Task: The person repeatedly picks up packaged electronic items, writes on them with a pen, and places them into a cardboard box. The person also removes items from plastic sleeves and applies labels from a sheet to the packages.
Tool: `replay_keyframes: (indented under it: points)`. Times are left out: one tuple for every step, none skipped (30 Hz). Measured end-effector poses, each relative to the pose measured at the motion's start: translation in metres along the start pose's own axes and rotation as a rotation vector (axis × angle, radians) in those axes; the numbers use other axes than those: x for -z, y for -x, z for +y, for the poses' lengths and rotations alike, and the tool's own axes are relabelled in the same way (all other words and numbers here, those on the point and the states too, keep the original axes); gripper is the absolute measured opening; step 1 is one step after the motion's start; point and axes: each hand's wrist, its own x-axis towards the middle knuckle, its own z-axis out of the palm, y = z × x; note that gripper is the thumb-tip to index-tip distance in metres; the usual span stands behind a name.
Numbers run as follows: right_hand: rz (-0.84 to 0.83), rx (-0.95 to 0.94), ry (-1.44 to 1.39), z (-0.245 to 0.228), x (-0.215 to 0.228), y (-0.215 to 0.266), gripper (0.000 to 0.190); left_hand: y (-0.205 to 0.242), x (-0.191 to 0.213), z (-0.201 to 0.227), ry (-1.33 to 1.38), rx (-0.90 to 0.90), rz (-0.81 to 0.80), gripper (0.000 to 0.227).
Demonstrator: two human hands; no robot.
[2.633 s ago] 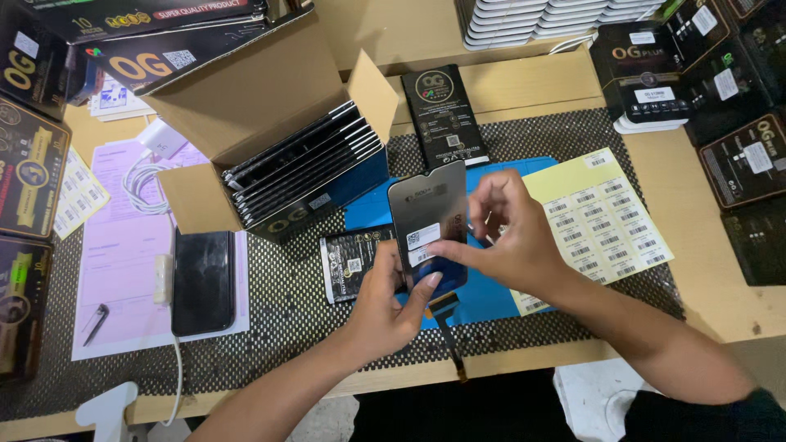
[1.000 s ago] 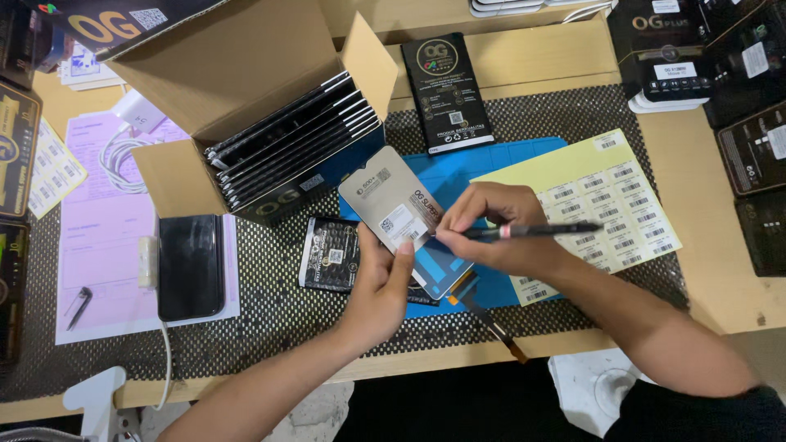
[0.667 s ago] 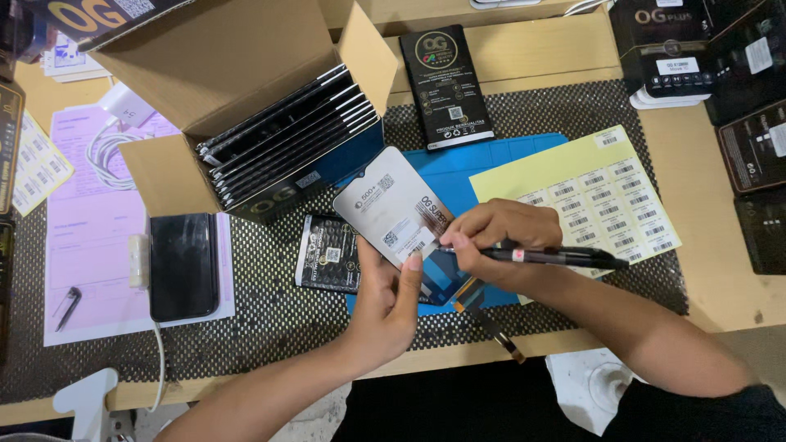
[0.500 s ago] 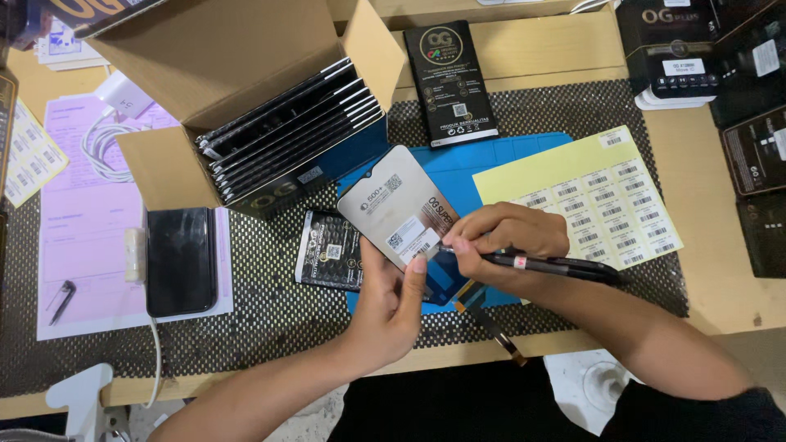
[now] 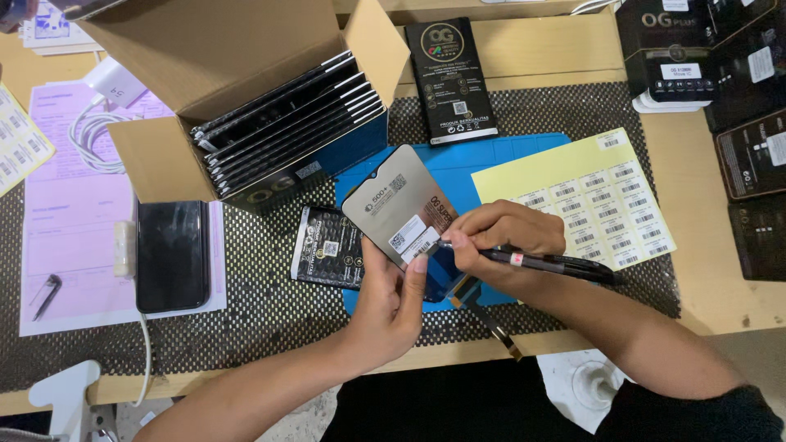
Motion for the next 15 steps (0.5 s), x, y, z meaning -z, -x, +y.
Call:
replay_keyframes:
  points:
    - [0.002,0.001,0.001,-0.0002,-0.0004,-0.0006,0.031,-0.0001,-0.0001,0.0008,-0.001,-0.001,-0.002,0.058]
    - [0.01,0.011,-0.009,-0.0003,-0.0008,-0.0012,0.032,-0.0003,-0.0001,0.0016,-0.016,-0.004,-0.003,0.06]
    - [0.017,0.021,-0.018,-0.0005,-0.0012,-0.0017,0.032,-0.0001,-0.0003,0.0023,-0.03,-0.007,-0.004,0.062]
    - [0.017,0.021,-0.018,0.0003,-0.0007,-0.0007,0.032,0.0004,-0.0006,0.002,-0.03,-0.007,-0.004,0.062]
    - [0.009,0.021,-0.031,0.0013,-0.0004,-0.0003,0.031,0.0004,-0.0006,0.0018,-0.03,0.012,0.003,0.063]
    - [0.001,0.022,-0.045,0.0023,-0.0001,0.0,0.03,0.0004,-0.0007,0.0017,-0.029,0.031,0.011,0.063]
    - [0.001,0.023,-0.045,0.0016,0.0004,0.0013,0.03,0.0,-0.0009,0.0022,-0.03,0.031,0.011,0.063]
    - [-0.003,-0.015,0.012,0.001,0.001,0.0026,0.032,-0.0004,-0.001,0.0026,-0.021,0.007,0.004,0.061]
    - [-0.007,-0.053,0.07,0.0003,0.0017,0.0043,0.035,-0.0008,-0.0013,0.0028,-0.012,-0.017,-0.004,0.059]
    - [-0.007,-0.053,0.07,0.0002,0.0005,0.003,0.035,-0.0005,-0.0014,0.0025,-0.012,-0.017,-0.005,0.059]
    - [0.012,-0.019,0.032,0.0,-0.0006,0.0016,0.034,-0.0004,-0.0015,0.0023,-0.017,-0.024,0.001,0.06]
    - [0.031,0.015,-0.005,-0.0003,-0.0017,0.0001,0.034,-0.0003,-0.0015,0.0022,-0.022,-0.031,0.007,0.061]
    - [0.031,0.016,-0.005,0.0003,-0.0018,-0.0001,0.034,-0.0004,-0.0014,0.002,-0.022,-0.032,0.007,0.061]
    - [0.027,0.032,0.011,0.0007,-0.0019,-0.0002,0.033,-0.0005,-0.0013,0.0019,-0.023,-0.032,0.01,0.06]
    - [0.024,0.047,0.028,0.0012,-0.002,-0.0004,0.031,-0.0004,-0.0012,0.0018,-0.025,-0.032,0.013,0.059]
